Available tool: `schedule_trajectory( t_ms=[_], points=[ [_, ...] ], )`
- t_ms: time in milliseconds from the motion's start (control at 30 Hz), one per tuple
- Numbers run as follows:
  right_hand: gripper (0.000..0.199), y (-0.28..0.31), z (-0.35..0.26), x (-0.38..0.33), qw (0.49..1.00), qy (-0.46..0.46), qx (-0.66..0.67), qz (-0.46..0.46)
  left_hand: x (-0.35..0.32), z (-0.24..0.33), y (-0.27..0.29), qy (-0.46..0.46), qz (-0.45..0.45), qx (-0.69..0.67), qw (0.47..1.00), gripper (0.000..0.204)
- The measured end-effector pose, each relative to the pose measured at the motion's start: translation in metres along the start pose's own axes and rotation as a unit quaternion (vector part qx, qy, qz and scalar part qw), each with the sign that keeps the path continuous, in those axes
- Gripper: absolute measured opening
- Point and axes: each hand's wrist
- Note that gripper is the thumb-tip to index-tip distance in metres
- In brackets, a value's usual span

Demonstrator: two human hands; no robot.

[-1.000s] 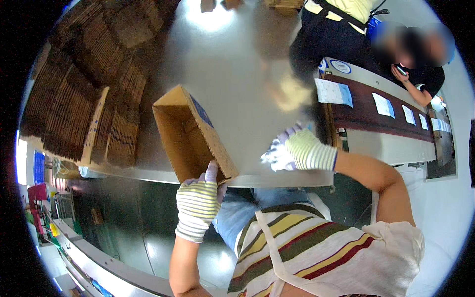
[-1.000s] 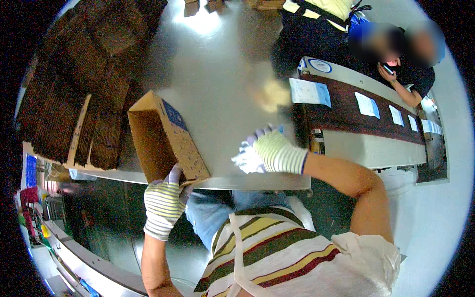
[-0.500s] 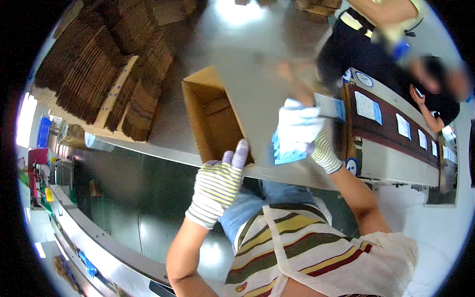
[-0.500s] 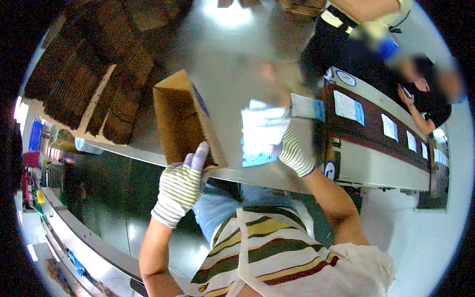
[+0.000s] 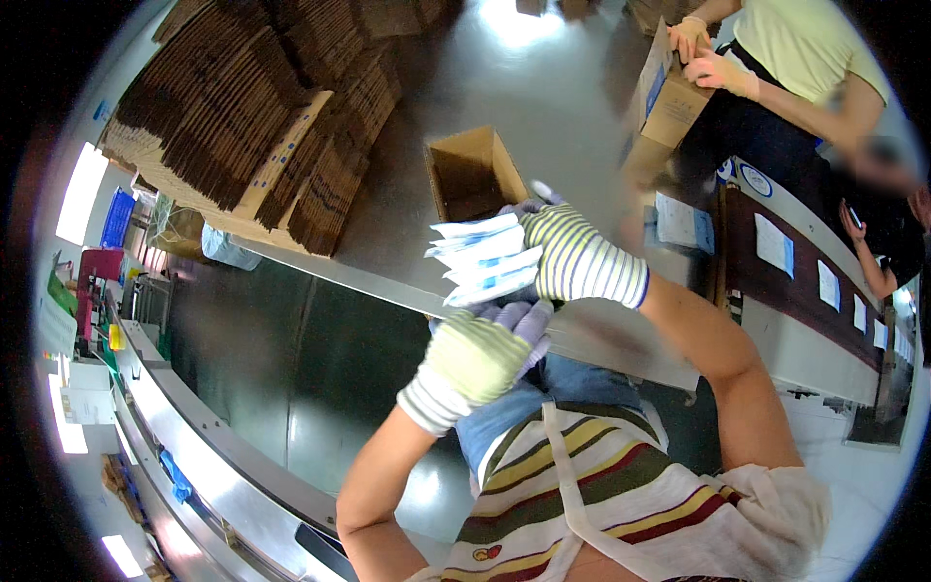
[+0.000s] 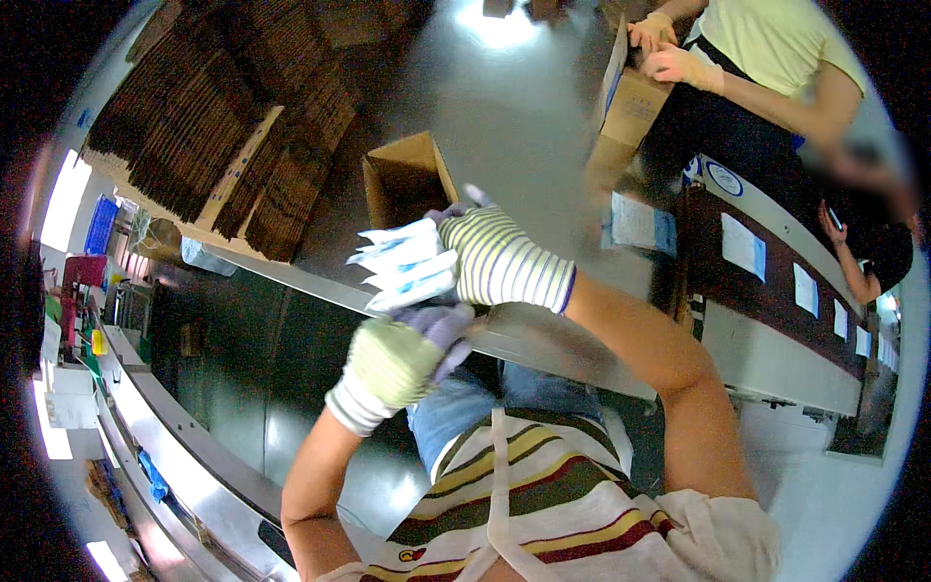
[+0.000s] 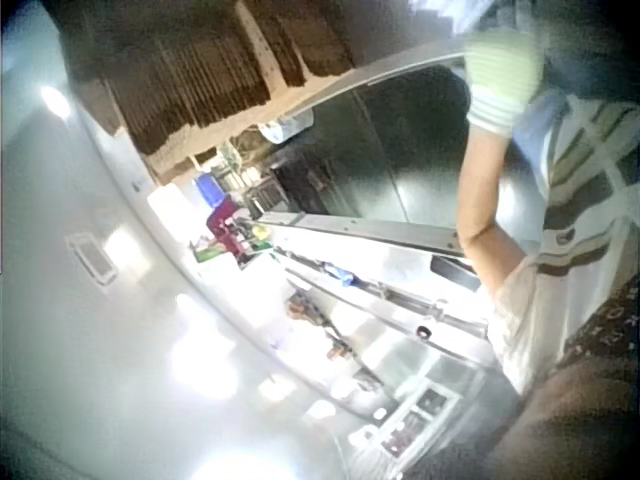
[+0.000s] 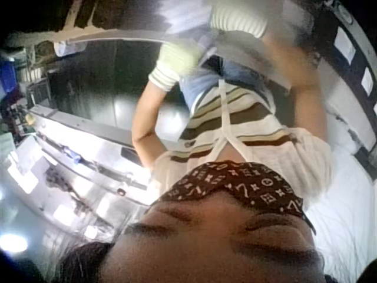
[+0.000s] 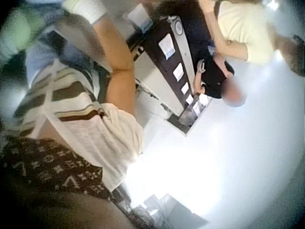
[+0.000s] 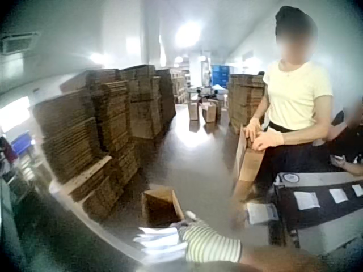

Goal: The person packs small blue packets into cardboard boxes by hand while standing at a stainless steel table in a manufacturing facility.

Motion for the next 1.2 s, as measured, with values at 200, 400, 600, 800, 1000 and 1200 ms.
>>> schedule_trajectory(
  t_ms=[200,400,600,800,1000,1200],
  points=[
    [0.086,0.025,-0.005,-0.004,0.993,0.035,-0.078,-0.080,0.084,-0.061,0.034,0.170,0.014,-0.042,0.984,0.020],
    [0.085,0.042,-0.014,-0.040,0.993,-0.013,0.086,0.084,0.106,-0.119,-0.027,0.203,-0.370,0.006,0.906,0.026],
    [0.056,0.021,-0.039,-0.068,0.987,0.095,-0.115,0.066,0.093,-0.127,-0.064,0.166,-0.565,0.017,0.808,0.034],
    [0.039,0.009,-0.066,-0.064,0.970,0.184,-0.047,0.155,0.087,-0.126,-0.050,0.148,-0.534,0.006,0.833,0.037],
    [0.056,0.004,-0.051,-0.035,0.984,0.134,-0.115,-0.035,0.096,-0.114,-0.024,0.171,-0.494,0.018,0.853,0.031],
    [0.035,0.015,-0.041,-0.055,0.943,0.197,-0.009,0.268,0.074,-0.091,-0.012,0.159,-0.528,0.000,0.835,0.029]
  ],
)
Point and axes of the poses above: each hand's wrist, its own x-axis towards the middle knuckle, its own y-axis out of the back of the hand, z = x × y, and after that the axes turned 6 degrees about -x, right-handed
